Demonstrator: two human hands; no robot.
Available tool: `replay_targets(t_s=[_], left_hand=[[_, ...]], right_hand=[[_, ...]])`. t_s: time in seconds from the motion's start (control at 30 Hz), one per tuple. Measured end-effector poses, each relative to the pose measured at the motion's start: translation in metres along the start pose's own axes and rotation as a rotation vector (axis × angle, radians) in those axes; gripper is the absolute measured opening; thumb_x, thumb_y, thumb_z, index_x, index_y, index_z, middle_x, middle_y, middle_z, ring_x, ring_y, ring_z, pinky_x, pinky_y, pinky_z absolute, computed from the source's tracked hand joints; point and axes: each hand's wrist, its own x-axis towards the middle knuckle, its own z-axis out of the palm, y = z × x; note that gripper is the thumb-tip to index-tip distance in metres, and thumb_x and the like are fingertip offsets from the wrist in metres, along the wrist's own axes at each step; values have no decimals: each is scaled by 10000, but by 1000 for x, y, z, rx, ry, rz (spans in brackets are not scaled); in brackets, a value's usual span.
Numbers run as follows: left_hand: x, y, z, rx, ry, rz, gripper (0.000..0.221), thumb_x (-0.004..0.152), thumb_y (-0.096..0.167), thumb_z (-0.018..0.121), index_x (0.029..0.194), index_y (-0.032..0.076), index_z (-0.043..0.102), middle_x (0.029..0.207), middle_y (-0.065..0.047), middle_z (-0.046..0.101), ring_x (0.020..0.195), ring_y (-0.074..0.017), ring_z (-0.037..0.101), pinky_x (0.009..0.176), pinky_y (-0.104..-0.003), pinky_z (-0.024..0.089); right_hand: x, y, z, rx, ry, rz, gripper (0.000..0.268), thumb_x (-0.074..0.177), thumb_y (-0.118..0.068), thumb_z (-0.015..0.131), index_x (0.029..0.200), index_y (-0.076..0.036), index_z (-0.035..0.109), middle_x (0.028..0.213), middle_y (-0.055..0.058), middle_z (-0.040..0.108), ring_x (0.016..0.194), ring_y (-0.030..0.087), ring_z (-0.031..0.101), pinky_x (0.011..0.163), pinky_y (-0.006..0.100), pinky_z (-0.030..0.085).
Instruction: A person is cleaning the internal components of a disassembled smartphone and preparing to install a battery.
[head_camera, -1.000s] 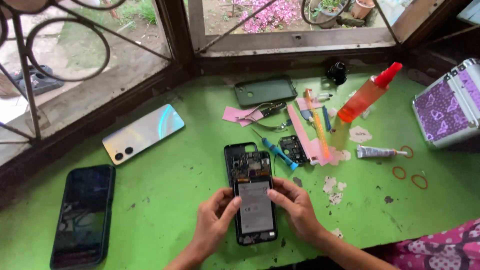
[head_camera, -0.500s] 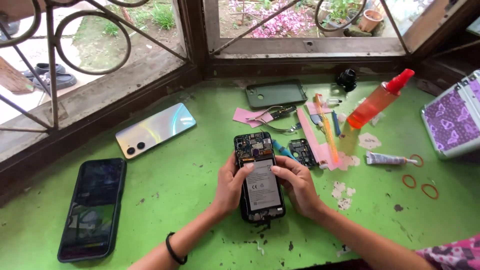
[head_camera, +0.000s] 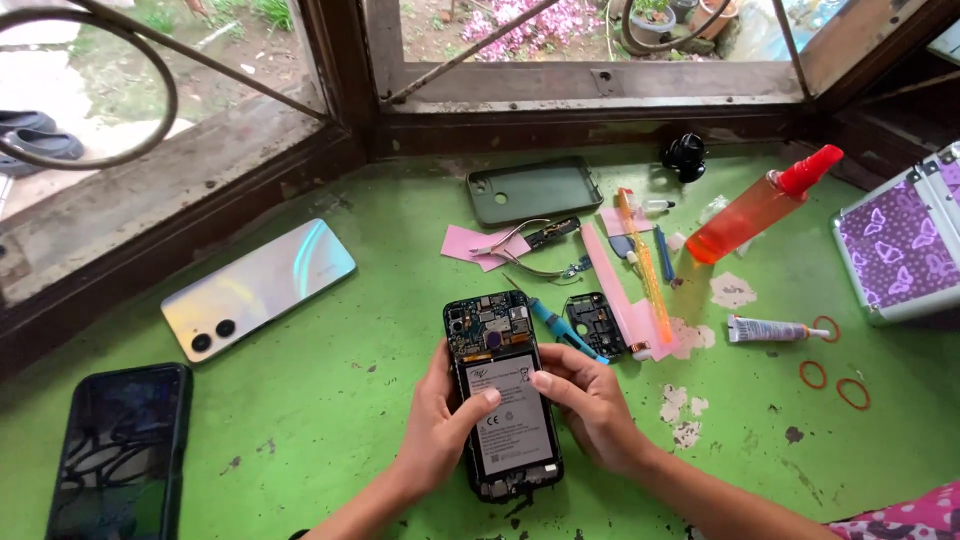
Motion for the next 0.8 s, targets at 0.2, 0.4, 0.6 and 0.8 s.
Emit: replay_targets(t_s=[0.2,0.4,0.6,0.8], left_hand=[[0,6,1,-11,-14,0,632,860,294,621,1392,24,413,1193,-173,698,1057,-275,723,899,-430,657],[0,-2,-2,-29,-72,78,441,908,253,587,1282,57,458,1118,-155,699,1000,-284,723,864,-435,668],[4,-4,-6,35,-70,99,437,931,265,587,1281,48,439,1131,-146,696,1000,-275,727,835,-412,674],[9,6,-5,-90,-25,4,673,936,223,610,1499,21,300,1319,-183,628,1140,-285,677,949,-424,645]], right_hand=[[-2,2,-3,-40,-62,-27,340,901,-115,673,1185,70,651,1073,210,744,944,287,706,793,376,631],[-4,6,-7,-146,-127,-98,275,935,-124,663,1162,31,650,1054,162,738,923,247,702,792,316,633],[-2,0,-6,-97,-161,-100,314,957,-90,640,1234,50,594,1142,184,714,1028,275,705,889,369,638],[0,-5,-10,22,-91,42,516,936,-110,634,1391,98,508,1282,247,674,1144,323,666,903,426,621]])
